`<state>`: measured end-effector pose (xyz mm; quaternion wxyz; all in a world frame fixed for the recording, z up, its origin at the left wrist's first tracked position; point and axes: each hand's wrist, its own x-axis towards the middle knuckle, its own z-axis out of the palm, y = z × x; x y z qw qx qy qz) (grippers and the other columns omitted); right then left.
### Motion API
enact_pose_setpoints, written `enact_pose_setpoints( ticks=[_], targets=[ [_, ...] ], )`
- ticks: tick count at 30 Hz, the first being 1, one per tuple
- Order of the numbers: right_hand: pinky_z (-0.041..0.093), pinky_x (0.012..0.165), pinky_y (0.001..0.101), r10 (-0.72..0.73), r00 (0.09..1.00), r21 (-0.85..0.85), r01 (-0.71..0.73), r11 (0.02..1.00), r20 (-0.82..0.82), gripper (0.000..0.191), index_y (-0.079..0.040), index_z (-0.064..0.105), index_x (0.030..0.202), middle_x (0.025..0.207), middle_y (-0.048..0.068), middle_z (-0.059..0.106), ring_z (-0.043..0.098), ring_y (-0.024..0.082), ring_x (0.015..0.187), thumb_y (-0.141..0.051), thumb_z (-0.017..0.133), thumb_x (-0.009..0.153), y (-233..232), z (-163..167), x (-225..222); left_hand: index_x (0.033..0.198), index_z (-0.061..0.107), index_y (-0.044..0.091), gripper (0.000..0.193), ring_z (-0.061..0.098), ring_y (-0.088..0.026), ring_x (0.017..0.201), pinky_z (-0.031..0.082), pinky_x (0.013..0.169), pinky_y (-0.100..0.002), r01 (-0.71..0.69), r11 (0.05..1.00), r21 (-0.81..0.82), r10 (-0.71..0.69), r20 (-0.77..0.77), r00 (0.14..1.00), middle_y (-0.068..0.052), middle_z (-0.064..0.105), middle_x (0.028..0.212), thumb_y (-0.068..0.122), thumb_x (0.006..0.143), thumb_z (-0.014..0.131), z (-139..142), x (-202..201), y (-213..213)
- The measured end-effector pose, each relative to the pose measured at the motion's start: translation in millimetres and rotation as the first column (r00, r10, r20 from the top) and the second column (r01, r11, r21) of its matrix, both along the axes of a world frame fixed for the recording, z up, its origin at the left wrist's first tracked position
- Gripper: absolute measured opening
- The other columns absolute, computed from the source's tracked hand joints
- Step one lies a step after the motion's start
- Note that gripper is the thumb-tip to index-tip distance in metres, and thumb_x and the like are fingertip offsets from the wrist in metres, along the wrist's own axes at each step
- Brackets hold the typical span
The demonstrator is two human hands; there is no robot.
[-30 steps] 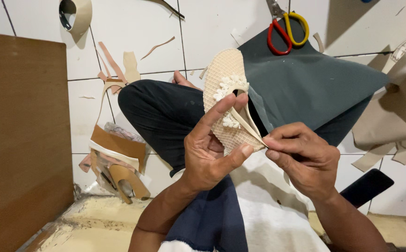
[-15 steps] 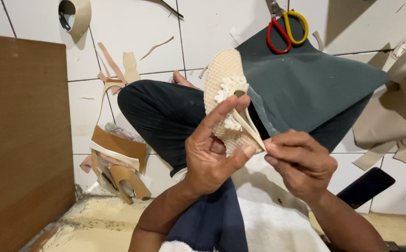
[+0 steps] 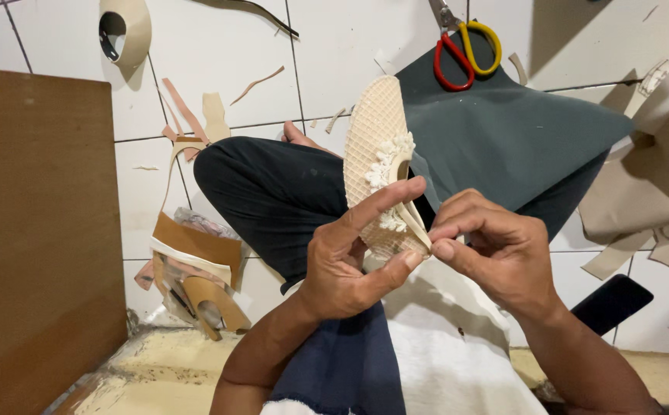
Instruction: The person sits on the floor and works on a wedge sandal: they press and fit a black polka-dot insole into a beige wedge sole, apply glue from a can, cut a piece of gray-green fabric with scissors, and wrap and press the fabric strip around the edge of the wedge, smoothing and tucking it by hand.
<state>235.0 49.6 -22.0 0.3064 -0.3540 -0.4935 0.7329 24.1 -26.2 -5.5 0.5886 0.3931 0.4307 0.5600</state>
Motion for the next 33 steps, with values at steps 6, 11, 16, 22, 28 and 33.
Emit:
enact_pose_setpoints(
  ticks=[6, 11, 16, 22, 28, 33],
  targets=[
    [0.052, 0.079, 0.0291, 0.012, 1.0, 0.087, -0.013, 0.996, 0.008, 0.007, 0.004, 0.072, 0.097, 0.097, 0.01, 0.068, 0.062, 0.016, 0.095, 0.003, 0.076, 0.091, -1.5, 0.4, -5.3, 0.157, 0.043, 0.001, 0.062, 0.053, -0.016, 0.142, 0.043, 0.122, -0.03, 0.032, 0.999, -0.009, -0.033, -0.073, 0.997, -0.017, 0.054, 0.155, -0.003, 0.102, 0.072, 1.0, -0.1, 1.6],
    [0.05, 0.074, 0.0263, 0.065, 0.997, -0.055, -0.064, 0.996, 0.031, 0.004, 0.004, 0.072, 0.096, 0.097, 0.009, 0.067, 0.061, 0.012, 0.089, 0.003, 0.072, 0.092, 2.8, -1.6, -4.0, 0.158, 0.043, 0.001, 0.064, 0.056, -0.014, 0.138, 0.047, 0.119, -0.029, 0.048, 0.998, -0.036, -0.049, -0.038, 0.998, -0.015, 0.053, 0.156, 0.0, 0.101, 0.071, 0.3, -0.4, 5.5],
    [0.047, 0.063, 0.024, 0.047, 0.996, -0.014, -0.046, 0.999, 0.072, 0.005, 0.005, 0.073, 0.095, 0.093, 0.009, 0.068, 0.06, 0.01, 0.079, 0.0, 0.073, 0.093, 4.0, 0.4, -7.2, 0.16, 0.043, 0.002, 0.068, 0.058, -0.016, 0.14, 0.049, 0.12, -0.031, 0.084, 0.996, -0.024, -0.087, -0.196, 0.977, -0.015, 0.054, 0.156, 0.0, 0.1, 0.073, 2.8, -3.8, 10.2],
    [0.051, 0.055, 0.0233, 0.116, 0.985, -0.08, -0.106, 0.991, 0.128, 0.011, 0.003, 0.072, 0.094, 0.09, 0.005, 0.067, 0.062, 0.008, 0.071, -0.007, 0.07, 0.092, 6.9, -3.4, -12.3, 0.162, 0.039, 0.005, 0.07, 0.055, -0.017, 0.142, 0.047, 0.122, -0.033, 0.157, 0.985, -0.075, -0.158, -0.004, 0.987, -0.014, 0.049, 0.159, 0.001, 0.1, 0.07, 0.9, -9.2, 16.2],
    [0.047, 0.07, 0.0242, -0.055, 0.998, -0.183, 0.059, 0.981, 0.028, 0.017, 0.007, 0.071, 0.099, 0.095, 0.008, 0.065, 0.057, 0.01, 0.082, -0.01, 0.07, 0.103, 10.2, -6.7, -20.5, 0.159, 0.041, 0.003, 0.069, 0.056, -0.02, 0.142, 0.043, 0.124, -0.036, 0.062, 0.998, -0.027, -0.067, -0.283, 0.957, -0.016, 0.056, 0.156, 0.006, 0.099, 0.074, -11.9, -1.5, 6.2],
    [0.054, 0.088, 0.0261, -0.058, 0.995, 0.084, 0.052, 0.995, 0.08, 0.041, 0.005, 0.059, 0.118, 0.107, 0.007, 0.063, 0.063, 0.011, 0.1, -0.004, 0.077, 0.083, -5.4, 0.3, -24.5, 0.157, 0.05, -0.002, 0.054, 0.061, -0.02, 0.128, 0.052, 0.115, -0.035, -0.068, 0.986, -0.153, 0.085, 0.106, 0.991, -0.019, 0.059, 0.142, 0.002, 0.107, 0.07, -20.9, 3.6, 2.0]
  ],
)
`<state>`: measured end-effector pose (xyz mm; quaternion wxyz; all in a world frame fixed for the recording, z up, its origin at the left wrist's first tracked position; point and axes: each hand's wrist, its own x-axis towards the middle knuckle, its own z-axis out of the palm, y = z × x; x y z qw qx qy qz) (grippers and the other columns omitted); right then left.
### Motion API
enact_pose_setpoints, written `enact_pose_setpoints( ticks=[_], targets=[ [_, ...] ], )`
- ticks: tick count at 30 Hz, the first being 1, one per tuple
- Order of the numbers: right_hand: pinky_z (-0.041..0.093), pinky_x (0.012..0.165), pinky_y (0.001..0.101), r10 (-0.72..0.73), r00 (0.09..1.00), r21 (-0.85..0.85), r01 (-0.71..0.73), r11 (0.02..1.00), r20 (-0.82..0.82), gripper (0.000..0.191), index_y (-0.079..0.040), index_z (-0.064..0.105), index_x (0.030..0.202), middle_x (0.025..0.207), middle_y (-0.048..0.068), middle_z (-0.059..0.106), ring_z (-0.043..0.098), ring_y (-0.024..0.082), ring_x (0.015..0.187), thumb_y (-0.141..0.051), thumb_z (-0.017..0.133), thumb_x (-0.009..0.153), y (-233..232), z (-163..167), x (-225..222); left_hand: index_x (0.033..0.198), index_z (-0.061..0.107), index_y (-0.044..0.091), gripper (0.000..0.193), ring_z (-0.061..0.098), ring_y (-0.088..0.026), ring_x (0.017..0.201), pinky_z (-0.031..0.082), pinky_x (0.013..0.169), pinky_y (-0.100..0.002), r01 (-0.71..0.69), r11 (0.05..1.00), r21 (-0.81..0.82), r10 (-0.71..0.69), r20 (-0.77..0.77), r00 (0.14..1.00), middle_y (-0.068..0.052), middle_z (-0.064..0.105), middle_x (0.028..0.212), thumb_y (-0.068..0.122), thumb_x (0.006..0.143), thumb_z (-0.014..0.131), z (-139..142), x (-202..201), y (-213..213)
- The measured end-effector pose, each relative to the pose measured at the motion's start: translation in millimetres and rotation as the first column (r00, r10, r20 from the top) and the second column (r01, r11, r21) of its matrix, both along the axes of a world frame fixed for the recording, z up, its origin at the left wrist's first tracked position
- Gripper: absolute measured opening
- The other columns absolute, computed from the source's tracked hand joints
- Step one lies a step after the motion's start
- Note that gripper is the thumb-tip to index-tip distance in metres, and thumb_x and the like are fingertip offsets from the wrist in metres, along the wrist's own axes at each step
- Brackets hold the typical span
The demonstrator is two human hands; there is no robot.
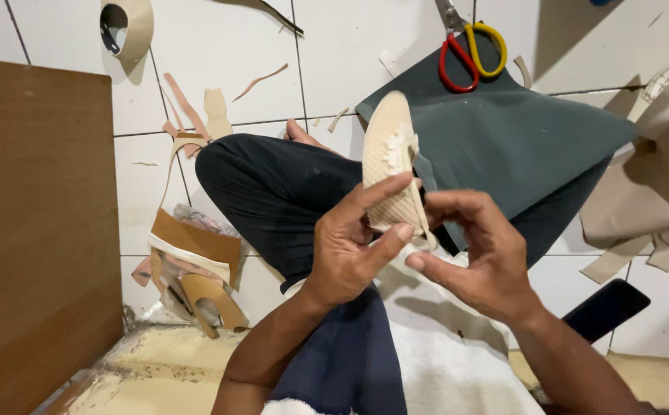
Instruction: The person sits on the floor and works on a wedge sandal: they press and fit a black polka-dot insole into a beige wedge sole, apply glue from a can, cut a piece of gray-green fabric with scissors, and wrap and press the fabric strip around the edge of the wedge, smoothing and tucking it by hand.
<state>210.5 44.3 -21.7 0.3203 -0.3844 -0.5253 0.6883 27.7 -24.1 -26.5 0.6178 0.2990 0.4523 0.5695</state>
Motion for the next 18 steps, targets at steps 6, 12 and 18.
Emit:
enact_pose_setpoints(
  ticks=[6, 12, 18],
  targets=[
    [0.055, 0.083, 0.0282, -0.064, 0.998, 0.189, 0.061, 0.98, 0.009, 0.025, 0.006, 0.068, 0.117, 0.113, 0.014, 0.071, 0.068, 0.018, 0.103, 0.008, 0.073, 0.092, -14.6, -8.7, 7.1, 0.161, 0.041, 0.001, 0.069, 0.058, -0.018, 0.134, 0.049, 0.121, -0.036, 0.03, 0.999, 0.023, -0.03, 0.007, 1.0, -0.018, 0.054, 0.155, 0.0, 0.099, 0.072, 8.1, -4.6, 3.4],
    [0.054, 0.072, 0.0235, -0.073, 0.997, 0.086, 0.07, 0.994, 0.028, 0.019, 0.007, 0.07, 0.114, 0.109, 0.014, 0.071, 0.066, 0.013, 0.09, 0.008, 0.07, 0.096, -14.3, -14.8, 12.8, 0.163, 0.037, 0.002, 0.075, 0.055, -0.019, 0.139, 0.046, 0.126, -0.036, 0.077, 0.997, 0.029, -0.077, -0.033, 0.997, -0.019, 0.052, 0.156, 0.001, 0.098, 0.075, 15.3, -9.0, 10.4],
    [0.057, 0.072, 0.0211, -0.057, 0.998, 0.003, 0.058, 0.998, -0.02, 0.023, 0.006, 0.068, 0.115, 0.111, 0.013, 0.07, 0.068, 0.01, 0.092, 0.007, 0.071, 0.092, -6.7, -12.5, 14.9, 0.161, 0.039, 0.0, 0.073, 0.058, -0.021, 0.139, 0.048, 0.123, -0.038, 0.085, 0.996, -0.026, -0.086, -0.032, 0.996, -0.02, 0.052, 0.158, 0.003, 0.097, 0.075, 13.3, -11.8, 13.3]
  ],
)
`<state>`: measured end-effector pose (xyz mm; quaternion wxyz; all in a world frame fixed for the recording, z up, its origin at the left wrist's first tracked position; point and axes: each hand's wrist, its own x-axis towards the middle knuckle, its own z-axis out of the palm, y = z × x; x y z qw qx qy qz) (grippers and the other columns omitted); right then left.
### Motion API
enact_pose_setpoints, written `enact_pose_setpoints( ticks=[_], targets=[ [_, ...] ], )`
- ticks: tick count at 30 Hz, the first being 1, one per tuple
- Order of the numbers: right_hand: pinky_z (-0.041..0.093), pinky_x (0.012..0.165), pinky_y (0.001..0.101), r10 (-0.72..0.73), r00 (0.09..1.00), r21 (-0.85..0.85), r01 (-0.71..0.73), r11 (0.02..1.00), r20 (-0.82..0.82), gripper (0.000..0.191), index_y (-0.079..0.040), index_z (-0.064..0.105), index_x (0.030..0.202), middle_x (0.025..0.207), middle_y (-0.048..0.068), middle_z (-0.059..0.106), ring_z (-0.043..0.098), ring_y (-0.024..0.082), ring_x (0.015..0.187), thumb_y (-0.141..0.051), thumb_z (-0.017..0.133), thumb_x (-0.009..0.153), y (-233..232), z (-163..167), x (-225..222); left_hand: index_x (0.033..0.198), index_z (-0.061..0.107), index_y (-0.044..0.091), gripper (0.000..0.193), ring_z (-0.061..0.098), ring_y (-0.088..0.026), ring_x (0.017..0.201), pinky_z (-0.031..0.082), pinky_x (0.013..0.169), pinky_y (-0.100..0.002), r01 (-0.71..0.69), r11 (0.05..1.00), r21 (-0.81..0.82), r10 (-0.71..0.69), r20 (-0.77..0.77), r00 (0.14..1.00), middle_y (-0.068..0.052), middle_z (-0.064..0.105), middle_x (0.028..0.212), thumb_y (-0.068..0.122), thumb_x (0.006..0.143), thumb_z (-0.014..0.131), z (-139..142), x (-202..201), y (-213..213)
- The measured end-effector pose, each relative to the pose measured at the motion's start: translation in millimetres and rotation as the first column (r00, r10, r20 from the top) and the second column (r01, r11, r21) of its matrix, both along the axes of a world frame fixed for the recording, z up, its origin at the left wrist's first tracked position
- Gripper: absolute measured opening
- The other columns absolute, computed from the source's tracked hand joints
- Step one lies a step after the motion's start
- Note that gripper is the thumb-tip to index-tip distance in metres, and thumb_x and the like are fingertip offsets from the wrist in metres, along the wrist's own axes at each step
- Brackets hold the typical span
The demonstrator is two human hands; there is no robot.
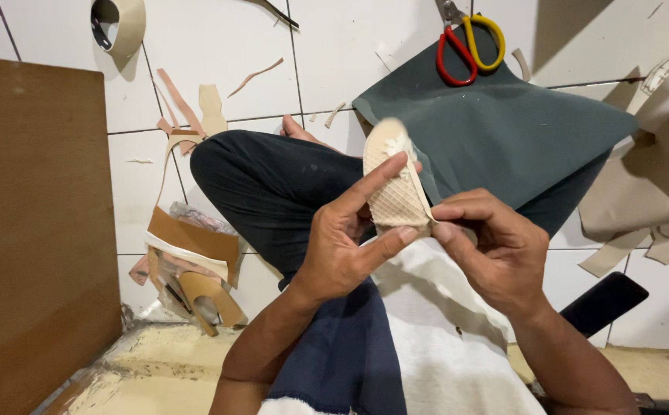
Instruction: The person sits on the floor and works on a wedge sandal: they press and fit a black polka-dot insole into a beige wedge sole, apply glue from a can, cut a piece of gray-green fabric with scissors, and wrap and press the fabric strip around the edge of the wedge, smoothing and tucking it by hand.
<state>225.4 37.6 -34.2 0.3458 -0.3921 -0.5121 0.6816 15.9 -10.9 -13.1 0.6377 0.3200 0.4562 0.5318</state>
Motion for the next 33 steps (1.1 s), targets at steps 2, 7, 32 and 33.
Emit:
enact_pose_setpoints(
  ticks=[2, 7, 32, 33],
  targets=[
    [0.058, 0.071, 0.0215, 0.018, 1.0, -0.018, -0.018, 1.0, -0.01, 0.026, 0.006, 0.068, 0.115, 0.11, 0.014, 0.071, 0.069, 0.01, 0.092, 0.007, 0.073, 0.09, 1.5, 0.0, 0.8, 0.159, 0.039, -0.001, 0.072, 0.059, -0.021, 0.138, 0.05, 0.12, -0.038, -0.039, 0.999, -0.027, 0.041, 0.092, 0.995, -0.02, 0.052, 0.159, 0.004, 0.097, 0.074, -3.0, 2.6, 0.2],
    [0.057, 0.078, 0.0224, 0.0, 1.0, 0.104, -0.002, 0.995, 0.017, 0.025, 0.004, 0.071, 0.117, 0.114, 0.015, 0.072, 0.069, 0.012, 0.097, 0.008, 0.074, 0.092, 0.8, -1.8, 2.5, 0.161, 0.041, -0.002, 0.068, 0.057, -0.019, 0.137, 0.046, 0.121, -0.034, -0.042, 0.997, 0.064, 0.034, 0.125, 0.992, -0.021, 0.052, 0.154, 0.0, 0.101, 0.072, -10.7, 6.0, -0.7],
    [0.05, 0.071, 0.0222, 0.113, 0.976, -0.283, -0.163, 0.945, -0.186, 0.012, 0.003, 0.068, 0.107, 0.104, 0.008, 0.065, 0.06, 0.008, 0.086, 0.003, 0.072, 0.095, 12.5, -18.1, 0.2, 0.127, 0.069, -0.001, 0.033, 0.065, -0.013, 0.117, 0.053, 0.106, -0.031, 0.019, 0.999, -0.03, -0.019, -0.009, 1.0, -0.008, 0.069, 0.124, 0.018, 0.101, 0.073, -17.3, 6.3, -4.8],
    [0.051, 0.072, 0.0223, 0.095, 0.975, -0.3, -0.154, 0.941, -0.202, 0.012, 0.003, 0.067, 0.106, 0.104, 0.007, 0.065, 0.061, 0.008, 0.088, 0.003, 0.072, 0.095, 12.4, -19.6, -0.3, 0.128, 0.068, -0.001, 0.034, 0.067, -0.012, 0.111, 0.055, 0.101, -0.03, 0.014, 0.997, -0.07, -0.012, 0.019, 1.0, -0.007, 0.071, 0.119, 0.017, 0.099, 0.074, -16.5, 7.6, -3.4]
  ],
)
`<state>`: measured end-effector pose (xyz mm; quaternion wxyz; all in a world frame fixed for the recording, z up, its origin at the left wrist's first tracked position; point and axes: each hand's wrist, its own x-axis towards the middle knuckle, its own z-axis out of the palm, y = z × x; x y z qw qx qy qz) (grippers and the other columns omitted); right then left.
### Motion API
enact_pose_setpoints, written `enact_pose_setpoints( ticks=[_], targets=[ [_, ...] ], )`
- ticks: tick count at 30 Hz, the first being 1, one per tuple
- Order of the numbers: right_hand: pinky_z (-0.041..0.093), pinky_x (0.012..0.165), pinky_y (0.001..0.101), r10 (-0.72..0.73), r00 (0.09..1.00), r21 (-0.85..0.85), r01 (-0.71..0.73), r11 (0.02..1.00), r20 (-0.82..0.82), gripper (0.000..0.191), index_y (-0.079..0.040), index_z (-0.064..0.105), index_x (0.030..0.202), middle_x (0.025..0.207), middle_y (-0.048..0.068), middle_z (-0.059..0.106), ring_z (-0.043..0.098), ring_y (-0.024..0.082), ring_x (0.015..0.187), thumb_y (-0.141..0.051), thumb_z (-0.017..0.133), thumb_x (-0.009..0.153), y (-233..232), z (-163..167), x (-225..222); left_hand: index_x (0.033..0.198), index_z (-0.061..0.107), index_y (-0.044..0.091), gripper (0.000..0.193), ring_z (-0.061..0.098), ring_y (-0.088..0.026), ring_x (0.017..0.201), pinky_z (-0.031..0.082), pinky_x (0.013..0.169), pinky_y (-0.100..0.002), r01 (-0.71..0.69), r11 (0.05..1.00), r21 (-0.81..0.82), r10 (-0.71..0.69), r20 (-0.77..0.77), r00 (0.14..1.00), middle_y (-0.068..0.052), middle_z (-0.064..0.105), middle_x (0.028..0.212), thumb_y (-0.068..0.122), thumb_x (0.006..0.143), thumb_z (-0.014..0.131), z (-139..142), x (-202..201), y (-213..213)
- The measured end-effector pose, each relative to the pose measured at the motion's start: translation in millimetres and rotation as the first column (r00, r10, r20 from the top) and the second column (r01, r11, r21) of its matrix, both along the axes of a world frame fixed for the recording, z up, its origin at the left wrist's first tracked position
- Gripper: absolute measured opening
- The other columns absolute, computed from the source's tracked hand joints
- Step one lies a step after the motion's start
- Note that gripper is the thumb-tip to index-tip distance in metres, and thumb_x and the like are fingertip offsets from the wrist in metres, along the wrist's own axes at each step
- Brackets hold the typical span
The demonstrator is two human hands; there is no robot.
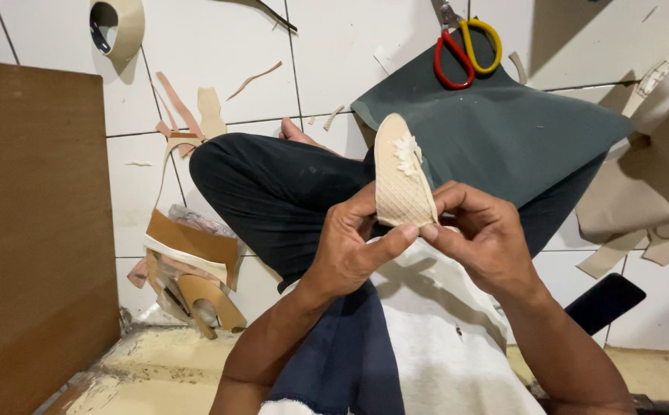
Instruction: The person sits on the floor and works on a wedge sandal: they press and fit a black polka-dot insole into a beige wedge sole, apply glue from a can, cut a piece of gray-green fabric with scissors, and wrap and press the fabric strip around the edge of the wedge, smoothing and tucking it by hand.
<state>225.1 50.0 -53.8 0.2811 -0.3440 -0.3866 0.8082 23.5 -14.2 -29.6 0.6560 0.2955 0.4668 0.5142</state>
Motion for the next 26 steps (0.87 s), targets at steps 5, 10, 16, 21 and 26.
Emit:
enact_pose_setpoints(
  ticks=[5, 10, 16, 21, 26],
  targets=[
    [0.052, 0.072, 0.0219, -0.082, 0.995, 0.122, 0.074, 0.99, 0.06, 0.014, 0.002, 0.066, 0.105, 0.101, 0.007, 0.068, 0.063, 0.008, 0.086, 0.002, 0.074, 0.093, -4.9, -1.6, -4.8, 0.128, 0.067, -0.001, 0.03, 0.068, -0.009, 0.104, 0.057, 0.094, -0.026, -0.083, 0.996, -0.026, 0.084, 0.038, 0.996, -0.005, 0.074, 0.113, 0.014, 0.102, 0.072, 4.6, 7.9, -0.4],
    [0.046, 0.056, 0.0178, -0.1, 0.99, 0.129, 0.086, 0.988, 0.104, 0.018, 0.004, 0.071, 0.11, 0.093, 0.007, 0.07, 0.057, 0.004, 0.068, 0.003, 0.073, 0.092, -7.9, 2.7, -6.7, 0.122, 0.071, -0.002, 0.022, 0.071, -0.009, 0.099, 0.059, 0.088, -0.026, -0.094, 0.995, 0.043, 0.099, -0.155, 0.983, -0.006, 0.077, 0.109, 0.013, 0.105, 0.07, -0.7, 3.5, -3.3],
    [0.046, 0.06, 0.0175, -0.102, 0.984, 0.123, 0.084, 0.989, 0.147, 0.016, 0.004, 0.069, 0.108, 0.097, 0.005, 0.067, 0.059, 0.004, 0.079, 0.002, 0.074, 0.092, -4.7, 10.0, -5.2, 0.129, 0.066, -0.002, 0.034, 0.067, -0.009, 0.107, 0.055, 0.098, -0.027, -0.006, 1.0, -0.024, 0.009, 0.128, 0.992, -0.006, 0.072, 0.115, 0.022, 0.105, 0.065, -12.7, -6.0, 1.0],
    [0.047, 0.06, 0.0173, -0.064, 0.983, 0.138, 0.041, 0.99, 0.171, 0.019, 0.004, 0.068, 0.109, 0.098, 0.004, 0.067, 0.06, 0.004, 0.08, 0.002, 0.074, 0.092, -2.8, 10.8, -3.7, 0.127, 0.068, -0.003, 0.033, 0.065, -0.011, 0.105, 0.053, 0.098, -0.029, -0.087, 0.994, -0.066, 0.099, 0.209, 0.973, -0.007, 0.072, 0.113, 0.022, 0.106, 0.067, -17.8, 1.6, -0.6],
    [0.043, 0.051, 0.0159, -0.126, 0.981, 0.043, 0.121, 0.992, 0.144, 0.016, 0.004, 0.068, 0.109, 0.093, 0.006, 0.069, 0.054, 0.002, 0.065, -0.001, 0.074, 0.095, -7.9, -2.2, -0.9, 0.126, 0.069, -0.002, 0.032, 0.065, -0.012, 0.106, 0.052, 0.1, -0.029, -0.149, 0.987, -0.059, 0.158, 0.187, 0.97, -0.007, 0.073, 0.112, 0.024, 0.108, 0.07, -24.6, 11.0, -4.9]
  ],
)
